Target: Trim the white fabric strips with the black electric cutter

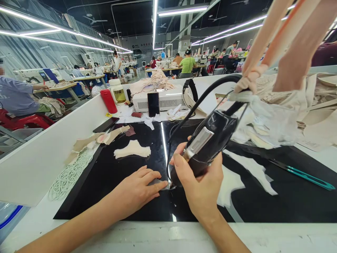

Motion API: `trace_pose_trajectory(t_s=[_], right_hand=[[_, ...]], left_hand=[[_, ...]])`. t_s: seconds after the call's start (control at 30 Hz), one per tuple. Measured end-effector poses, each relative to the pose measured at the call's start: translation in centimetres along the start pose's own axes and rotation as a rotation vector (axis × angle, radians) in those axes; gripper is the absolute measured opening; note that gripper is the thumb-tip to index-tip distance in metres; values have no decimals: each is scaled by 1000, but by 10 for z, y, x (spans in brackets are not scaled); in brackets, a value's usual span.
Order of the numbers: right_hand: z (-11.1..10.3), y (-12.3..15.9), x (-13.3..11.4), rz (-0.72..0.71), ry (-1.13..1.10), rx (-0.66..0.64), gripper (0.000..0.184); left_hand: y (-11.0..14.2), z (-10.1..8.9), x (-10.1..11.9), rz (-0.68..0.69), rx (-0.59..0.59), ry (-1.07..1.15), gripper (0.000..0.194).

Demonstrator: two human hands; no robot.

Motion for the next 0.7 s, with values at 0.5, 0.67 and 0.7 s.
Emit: trace_pose_trajectory(t_s=[0.5, 0.67, 0.7], right_hand=[[0, 1, -2, 38, 58, 6, 48], [-2, -3, -3, 11, 54, 16, 49], [-2, -4, -4, -4, 58, 12, 47]], left_hand=[[15, -18, -8, -165, 20, 339, 34], [24, -12, -19, -328, 37, 417, 23], [23, -10, -19, -341, 41, 435, 21]])
Point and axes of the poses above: each hand's wrist, its own y-axis away from the middle knuckle, its own z-axis out of the palm, x = y × z, the point moved 1 cm from there along -y, towards the middle knuckle, and after that the axes turned 13 degrees about -x, right-handed, at the moved point
